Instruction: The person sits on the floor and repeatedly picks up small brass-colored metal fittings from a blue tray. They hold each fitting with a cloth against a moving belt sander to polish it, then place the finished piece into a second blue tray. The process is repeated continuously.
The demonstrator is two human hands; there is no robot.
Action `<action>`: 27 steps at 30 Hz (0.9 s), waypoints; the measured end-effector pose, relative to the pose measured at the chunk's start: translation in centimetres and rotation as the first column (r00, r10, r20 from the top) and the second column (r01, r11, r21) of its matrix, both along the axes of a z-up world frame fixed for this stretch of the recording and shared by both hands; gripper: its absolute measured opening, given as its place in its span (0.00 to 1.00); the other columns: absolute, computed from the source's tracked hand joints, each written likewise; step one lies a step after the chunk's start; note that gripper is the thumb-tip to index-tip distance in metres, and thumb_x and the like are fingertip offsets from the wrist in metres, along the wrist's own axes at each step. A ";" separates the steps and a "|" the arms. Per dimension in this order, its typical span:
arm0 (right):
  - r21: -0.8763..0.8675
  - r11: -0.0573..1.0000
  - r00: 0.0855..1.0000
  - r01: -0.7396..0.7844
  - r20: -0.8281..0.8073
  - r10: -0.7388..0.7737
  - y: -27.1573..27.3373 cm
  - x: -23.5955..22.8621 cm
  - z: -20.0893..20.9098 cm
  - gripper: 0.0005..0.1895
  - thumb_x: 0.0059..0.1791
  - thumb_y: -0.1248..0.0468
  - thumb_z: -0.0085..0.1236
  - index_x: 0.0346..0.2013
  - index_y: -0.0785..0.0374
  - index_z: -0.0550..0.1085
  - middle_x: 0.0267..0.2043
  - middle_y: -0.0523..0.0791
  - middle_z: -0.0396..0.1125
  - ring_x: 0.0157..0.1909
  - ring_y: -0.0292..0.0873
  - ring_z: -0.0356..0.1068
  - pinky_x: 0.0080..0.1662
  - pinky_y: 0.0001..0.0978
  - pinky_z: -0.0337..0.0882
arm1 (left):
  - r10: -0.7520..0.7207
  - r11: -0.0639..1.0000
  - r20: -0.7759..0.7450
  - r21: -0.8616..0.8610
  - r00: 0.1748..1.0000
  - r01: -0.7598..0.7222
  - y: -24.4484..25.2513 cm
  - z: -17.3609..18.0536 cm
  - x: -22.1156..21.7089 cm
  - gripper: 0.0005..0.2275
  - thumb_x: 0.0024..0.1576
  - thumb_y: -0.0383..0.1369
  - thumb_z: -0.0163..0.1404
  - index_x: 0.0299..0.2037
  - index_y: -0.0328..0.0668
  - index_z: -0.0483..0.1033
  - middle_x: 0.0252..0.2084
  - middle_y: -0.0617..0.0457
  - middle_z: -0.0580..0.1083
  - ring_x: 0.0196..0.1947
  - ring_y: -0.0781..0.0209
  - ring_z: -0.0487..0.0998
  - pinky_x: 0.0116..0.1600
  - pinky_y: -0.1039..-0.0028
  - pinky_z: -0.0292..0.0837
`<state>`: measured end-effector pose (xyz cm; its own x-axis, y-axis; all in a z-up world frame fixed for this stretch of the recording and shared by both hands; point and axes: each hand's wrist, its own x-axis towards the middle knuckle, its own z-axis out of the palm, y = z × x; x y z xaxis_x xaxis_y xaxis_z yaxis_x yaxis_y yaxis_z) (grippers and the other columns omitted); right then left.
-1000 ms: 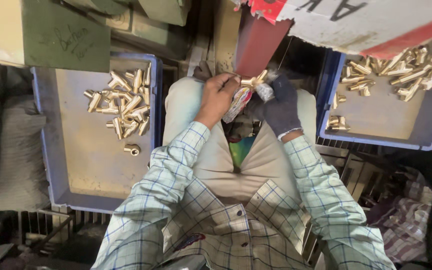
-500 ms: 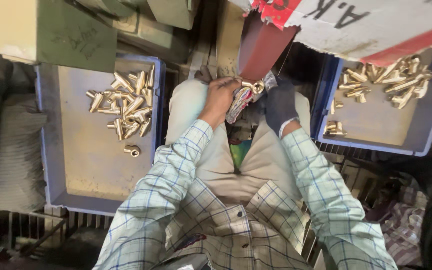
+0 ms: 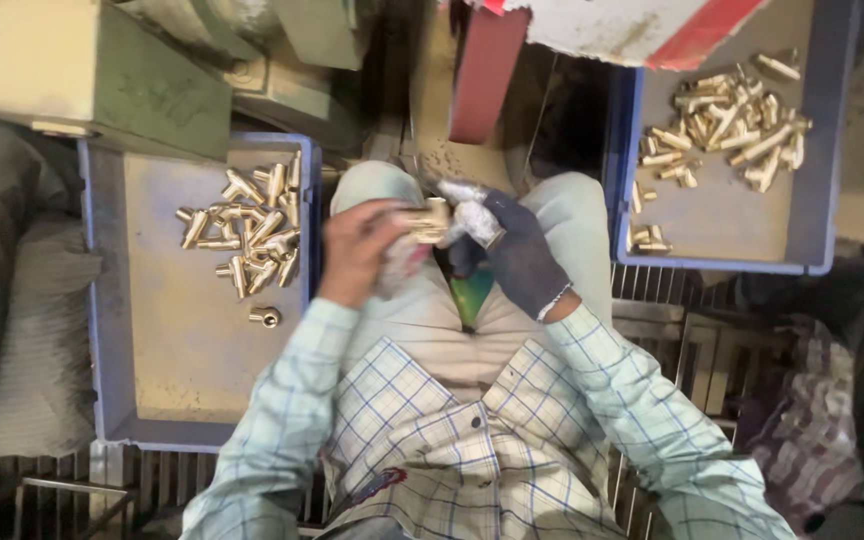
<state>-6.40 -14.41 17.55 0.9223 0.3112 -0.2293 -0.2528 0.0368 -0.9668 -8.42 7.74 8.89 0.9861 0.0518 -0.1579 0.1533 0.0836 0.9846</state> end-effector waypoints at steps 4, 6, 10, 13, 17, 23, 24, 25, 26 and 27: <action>0.176 0.957 0.969 0.232 0.040 -0.243 -4.1 0.4 -2.5 0.19 0.58 0.61 0.48 0.63 0.64 0.68 0.41 0.43 0.74 0.31 0.36 0.72 0.36 0.27 0.74 | 0.357 0.918 -0.089 -0.151 0.930 -0.367 6.2 -2.2 -2.8 0.09 0.62 0.30 0.53 0.44 0.30 0.81 0.41 0.49 0.79 0.38 0.64 0.78 0.45 0.75 0.74; 0.054 0.873 0.859 0.485 0.161 -0.487 -8.3 2.0 -6.0 0.18 0.60 0.66 0.51 0.64 0.70 0.71 0.45 0.46 0.74 0.40 0.37 0.70 0.46 0.30 0.75 | 0.523 0.796 -0.217 -0.222 0.824 -0.563 9.4 -4.1 -3.1 0.07 0.63 0.30 0.53 0.42 0.31 0.80 0.39 0.49 0.78 0.34 0.62 0.78 0.41 0.73 0.75; -0.163 0.669 0.688 0.725 0.114 -0.717 -19.2 3.0 -14.9 0.18 0.54 0.67 0.56 0.58 0.68 0.74 0.40 0.47 0.72 0.35 0.37 0.70 0.39 0.30 0.75 | 0.649 0.542 -0.557 -0.138 0.518 -0.829 13.4 -7.8 -3.8 0.10 0.63 0.33 0.52 0.47 0.33 0.77 0.37 0.49 0.79 0.31 0.56 0.81 0.39 0.67 0.79; -0.536 0.580 0.789 0.613 0.371 -0.490 -25.6 1.1 -18.6 0.20 0.54 0.66 0.61 0.60 0.70 0.74 0.52 0.49 0.74 0.50 0.40 0.74 0.52 0.30 0.74 | 0.559 0.564 -0.626 -0.195 0.544 -0.803 13.8 -8.7 -4.4 0.13 0.62 0.35 0.48 0.52 0.39 0.76 0.41 0.53 0.83 0.36 0.57 0.85 0.41 0.66 0.83; -0.935 0.333 0.972 0.122 0.045 -0.229 -27.4 -0.5 -16.8 0.25 0.48 0.54 0.65 0.59 0.55 0.75 0.49 0.51 0.74 0.51 0.52 0.72 0.55 0.44 0.67 | 0.420 0.581 -0.584 -0.416 0.695 -0.700 12.3 -8.0 -2.5 0.14 0.66 0.41 0.44 0.49 0.39 0.77 0.40 0.50 0.80 0.35 0.57 0.82 0.39 0.69 0.81; -0.958 0.188 0.956 -0.215 -0.246 -0.160 -26.1 1.7 -14.5 0.24 0.46 0.45 0.63 0.56 0.44 0.76 0.51 0.48 0.75 0.55 0.54 0.73 0.66 0.53 0.53 | 0.290 0.626 -0.444 -0.582 0.848 -0.519 7.7 -4.3 2.9 0.13 0.69 0.40 0.47 0.43 0.39 0.77 0.36 0.51 0.78 0.30 0.61 0.77 0.35 0.73 0.74; -0.950 0.215 0.950 -0.228 -0.266 -0.166 -26.2 2.1 -14.3 0.23 0.46 0.46 0.62 0.55 0.42 0.77 0.50 0.48 0.76 0.55 0.54 0.73 0.67 0.53 0.53 | 0.299 0.654 -0.442 -0.551 0.846 -0.519 6.3 -3.7 3.6 0.12 0.68 0.40 0.46 0.43 0.39 0.77 0.36 0.50 0.78 0.30 0.61 0.77 0.35 0.73 0.74; -0.946 0.241 0.952 -0.218 -0.261 -0.163 -26.4 2.5 -14.2 0.24 0.46 0.47 0.63 0.56 0.43 0.77 0.50 0.49 0.75 0.55 0.55 0.73 0.65 0.50 0.57 | 0.307 0.681 -0.439 -0.518 0.844 -0.517 4.9 -3.2 4.2 0.13 0.66 0.40 0.46 0.43 0.39 0.78 0.35 0.49 0.79 0.30 0.61 0.78 0.34 0.73 0.75; -0.940 0.268 0.953 -0.209 -0.257 -0.159 -26.7 2.6 -14.3 0.25 0.45 0.48 0.64 0.56 0.45 0.78 0.51 0.50 0.75 0.54 0.56 0.72 0.63 0.47 0.62 | 0.330 0.752 -0.356 -0.461 0.874 -0.471 3.7 -2.6 4.4 0.12 0.66 0.38 0.47 0.43 0.37 0.77 0.36 0.49 0.78 0.31 0.60 0.78 0.37 0.72 0.75; -0.934 0.295 0.955 -0.201 -0.254 -0.155 -26.9 2.5 -14.5 0.25 0.45 0.49 0.65 0.57 0.47 0.79 0.51 0.52 0.74 0.54 0.57 0.72 0.60 0.45 0.67 | 0.341 0.815 -0.270 -0.393 0.900 -0.426 2.7 -2.2 4.4 0.11 0.66 0.36 0.48 0.44 0.35 0.77 0.37 0.48 0.78 0.33 0.60 0.78 0.39 0.71 0.76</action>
